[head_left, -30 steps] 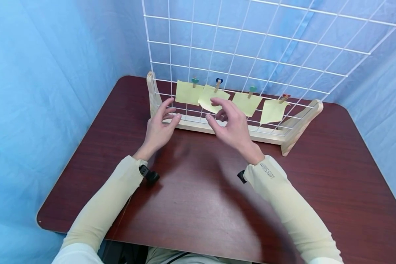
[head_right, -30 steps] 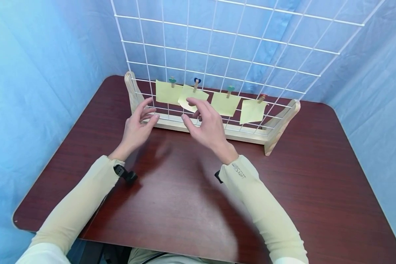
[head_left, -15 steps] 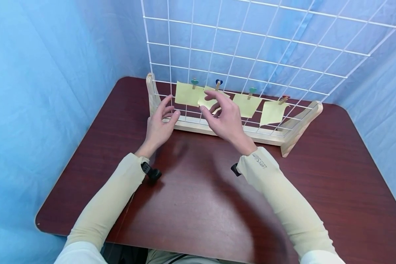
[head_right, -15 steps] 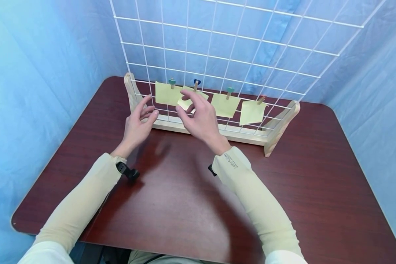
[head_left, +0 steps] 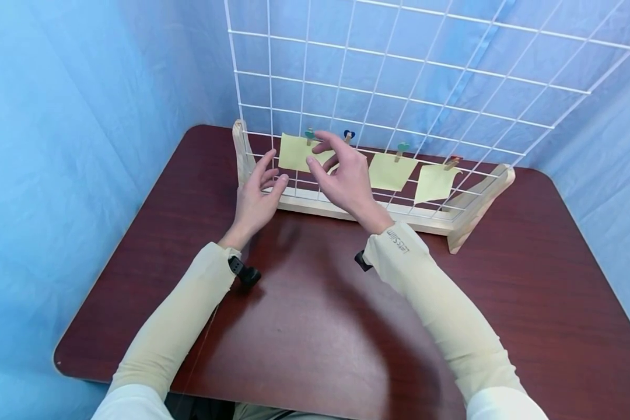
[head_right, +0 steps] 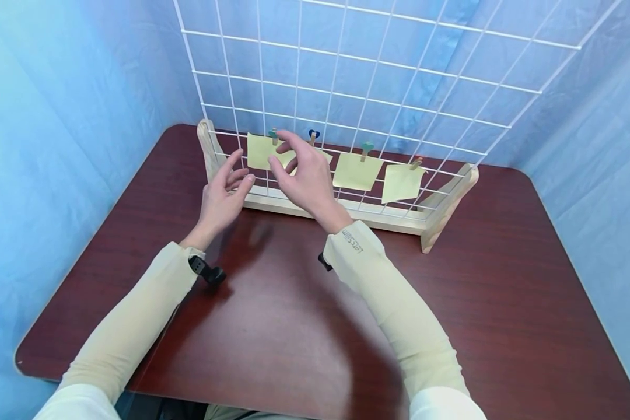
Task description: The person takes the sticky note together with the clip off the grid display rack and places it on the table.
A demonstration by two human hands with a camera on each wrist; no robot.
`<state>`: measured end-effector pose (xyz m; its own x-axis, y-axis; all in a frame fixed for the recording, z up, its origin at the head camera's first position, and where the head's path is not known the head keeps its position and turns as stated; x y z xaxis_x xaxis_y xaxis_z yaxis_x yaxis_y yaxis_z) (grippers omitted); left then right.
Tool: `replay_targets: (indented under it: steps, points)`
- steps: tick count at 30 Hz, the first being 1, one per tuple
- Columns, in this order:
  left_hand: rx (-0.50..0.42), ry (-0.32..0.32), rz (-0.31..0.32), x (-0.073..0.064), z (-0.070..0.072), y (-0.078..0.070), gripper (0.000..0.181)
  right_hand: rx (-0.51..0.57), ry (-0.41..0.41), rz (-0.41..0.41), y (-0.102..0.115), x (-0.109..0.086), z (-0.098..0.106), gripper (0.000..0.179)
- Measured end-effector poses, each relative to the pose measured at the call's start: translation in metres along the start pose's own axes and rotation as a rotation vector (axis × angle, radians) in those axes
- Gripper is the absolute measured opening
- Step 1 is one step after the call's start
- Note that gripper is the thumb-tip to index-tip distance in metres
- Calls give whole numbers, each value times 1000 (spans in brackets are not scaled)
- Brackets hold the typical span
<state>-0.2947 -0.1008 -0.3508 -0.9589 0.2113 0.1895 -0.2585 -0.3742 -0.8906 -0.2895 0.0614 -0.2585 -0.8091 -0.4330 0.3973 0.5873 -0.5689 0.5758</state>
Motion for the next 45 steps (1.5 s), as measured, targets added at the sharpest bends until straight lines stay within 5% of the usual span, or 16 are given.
replay_targets:
  steps: [19,29,36,45]
  points:
    - [-46,-23,-32,8,-4,-2,51,-28,13,-90,-5,24,-5,38]
    - [-149,-122,-60,13,0,-6,39,-18,-7,-105,-6,31,-2,27]
    - [-267,-131,-32,17,-1,-1,33,-23,-2,-124,-8,33,-2,25]
    - [-296,-144,-36,17,-1,2,24,-29,-4,-118,-9,35,-3,25]
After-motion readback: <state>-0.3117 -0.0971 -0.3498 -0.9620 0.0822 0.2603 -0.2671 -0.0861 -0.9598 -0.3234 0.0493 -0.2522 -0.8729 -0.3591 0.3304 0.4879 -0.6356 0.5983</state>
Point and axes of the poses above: each hand's wrist, its own x-axis towards the middle knuckle, its own z-axis out of the back of the hand, y = z × x, the point moved 8 cm from there along x, towards the middle knuckle, and after that the axes turned 15 degrees about y, right-handed, at the moved point
